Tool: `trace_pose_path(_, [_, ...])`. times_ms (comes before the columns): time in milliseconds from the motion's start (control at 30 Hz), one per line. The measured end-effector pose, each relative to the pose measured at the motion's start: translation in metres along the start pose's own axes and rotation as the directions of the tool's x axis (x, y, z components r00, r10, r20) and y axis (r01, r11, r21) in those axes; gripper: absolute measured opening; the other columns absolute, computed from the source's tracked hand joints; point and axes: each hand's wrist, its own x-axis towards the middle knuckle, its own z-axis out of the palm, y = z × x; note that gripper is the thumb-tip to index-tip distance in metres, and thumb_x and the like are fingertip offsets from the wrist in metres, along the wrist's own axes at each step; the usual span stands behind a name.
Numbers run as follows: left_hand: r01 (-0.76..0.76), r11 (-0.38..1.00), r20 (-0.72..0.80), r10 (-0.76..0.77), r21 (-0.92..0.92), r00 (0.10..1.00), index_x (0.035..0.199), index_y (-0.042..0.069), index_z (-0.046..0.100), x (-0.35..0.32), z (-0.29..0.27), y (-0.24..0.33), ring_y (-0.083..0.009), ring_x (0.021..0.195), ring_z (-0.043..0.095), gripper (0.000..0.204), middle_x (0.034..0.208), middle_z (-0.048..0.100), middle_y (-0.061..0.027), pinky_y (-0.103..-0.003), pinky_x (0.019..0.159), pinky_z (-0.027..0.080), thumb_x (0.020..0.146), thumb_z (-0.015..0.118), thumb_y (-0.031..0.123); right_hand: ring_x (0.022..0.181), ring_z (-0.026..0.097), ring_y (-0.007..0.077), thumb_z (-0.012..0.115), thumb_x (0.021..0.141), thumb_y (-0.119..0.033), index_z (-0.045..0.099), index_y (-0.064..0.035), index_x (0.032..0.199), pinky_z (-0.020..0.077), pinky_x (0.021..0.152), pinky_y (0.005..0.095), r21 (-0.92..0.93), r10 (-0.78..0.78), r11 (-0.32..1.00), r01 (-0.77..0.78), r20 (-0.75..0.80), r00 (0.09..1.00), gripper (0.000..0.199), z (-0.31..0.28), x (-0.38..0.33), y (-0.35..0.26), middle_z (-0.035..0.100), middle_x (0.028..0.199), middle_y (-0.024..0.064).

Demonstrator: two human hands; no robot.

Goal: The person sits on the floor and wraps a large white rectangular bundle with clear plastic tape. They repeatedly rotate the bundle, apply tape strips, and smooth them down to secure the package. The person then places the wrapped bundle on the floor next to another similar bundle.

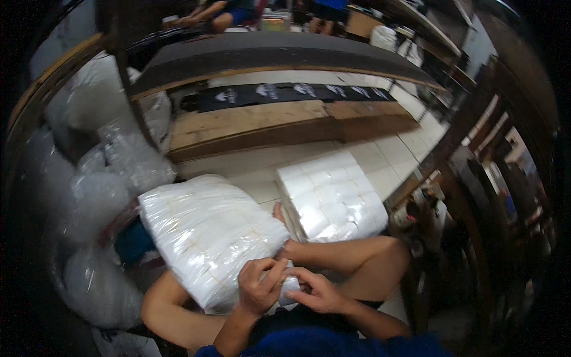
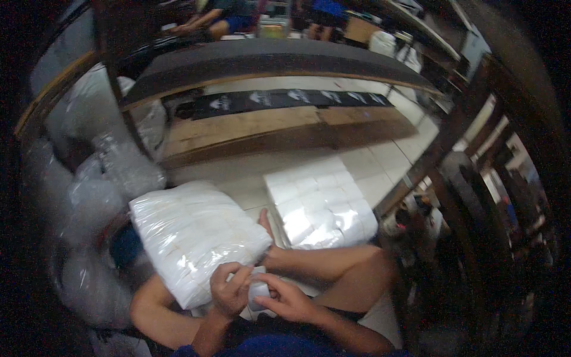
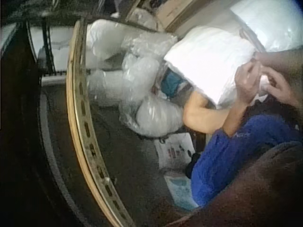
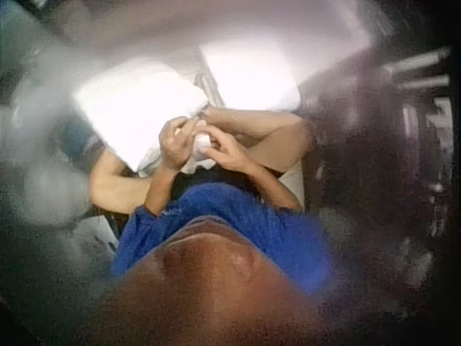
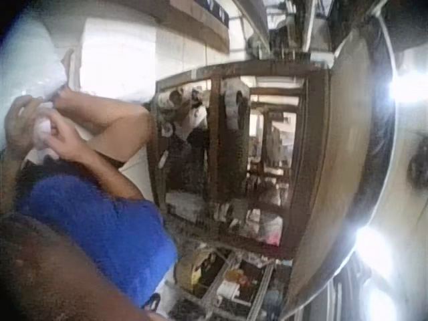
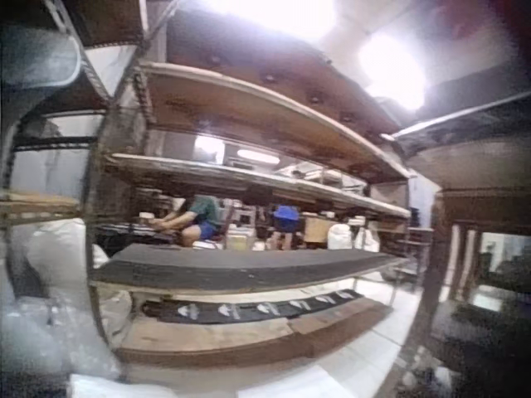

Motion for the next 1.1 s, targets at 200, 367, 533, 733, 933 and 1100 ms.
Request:
trace_pose_path(200, [0.005,0.988,0.185,0.024,-0.154,0.982,0.122,0.002,0.058,-0.002,0.006,0.0,-0.0319,0.086,0.063,0.045,0.101,0.062,-0.0172,-0.041,0.075,0.052,0.083,0.069,0.021,0.087,0.062,0.021,0.061,0.091,-0.013,0.059,-0.0021,0.117,0.0486,0.076,0.0323,-0.269,-0.162,0.953,0.137,-0.071,0.984,0.028,-0.036,-0.002,-0.017,0.064,0.101,0.0129])
trace_pose_path(367, [-0.13,0.951,0.207,0.193,-0.282,0.959,0.128,0.0,0.053,0.026,0.03,0.023,-0.0373,0.09,0.064,0.052,0.106,0.063,-0.022,-0.044,0.081,0.052,0.088,0.064,0.031,0.088,0.063,0.0262,0.063,0.09,-0.013,0.062,-0.0038,0.115,0.0488,0.08,0.0351,-0.479,-0.21,0.876,0.063,-0.261,0.942,0.027,-0.078,-0.044,-0.05,0.065,0.103,0.0143])
trace_pose_path(533, [0.093,0.749,0.223,0.075,-0.656,0.972,0.131,-0.002,0.047,0.045,0.011,0.04,-0.0365,0.099,0.062,0.058,0.107,0.062,-0.0248,-0.044,0.089,0.048,0.098,0.042,0.046,0.101,0.063,0.028,0.06,0.088,-0.007,0.065,-0.0061,0.112,0.0484,0.088,0.0378,-0.604,-0.215,0.773,-0.193,-0.535,0.817,0.025,-0.129,-0.101,-0.086,0.066,0.104,0.0143])
trace_pose_path(733, [0.304,-0.121,0.262,0.28,-0.945,0.924,0.107,-0.005,0.059,0.094,-0.008,0.085,-0.0355,0.072,0.065,0.066,0.085,0.064,-0.0257,-0.048,0.071,0.054,0.099,0.03,0.054,0.121,0.05,0.0334,0.05,0.096,-0.027,0.057,-0.0033,0.123,0.0392,0.102,0.0451,-0.543,-0.273,0.225,-0.809,-0.832,0.482,0.037,-0.164,-0.184,-0.152,0.056,0.127,0.0168])
trace_pose_path(933, [0.127,-0.679,0.311,-0.156,-0.723,0.938,0.11,-0.013,0.059,0.126,-0.065,0.189,-0.038,0.08,0.069,0.065,0.087,0.064,-0.0331,-0.038,0.065,0.059,0.102,0.031,0.045,0.121,0.048,0.0359,0.05,0.094,-0.023,0.05,-0.0049,0.131,0.0389,0.101,0.0458,-0.616,-0.237,0.042,-0.787,-0.771,0.591,0.041,-0.245,-0.272,-0.173,0.048,0.135,0.0176])
trace_pose_path(1100, [-0.053,-0.549,-0.089,0.039,-0.834,0.995,0.098,-0.008,0.067,0.126,-0.043,0.162,-0.0373,0.074,0.069,0.073,0.083,0.065,-0.0323,-0.038,0.063,0.059,0.101,0.024,0.051,0.112,0.055,0.0373,0.053,0.091,-0.011,0.055,-0.0054,0.125,0.0456,0.095,0.0437,-0.409,-0.218,-0.104,-0.907,-0.88,0.421,0.035,-0.258,-0.248,-0.152,0.055,0.126,0.0185])
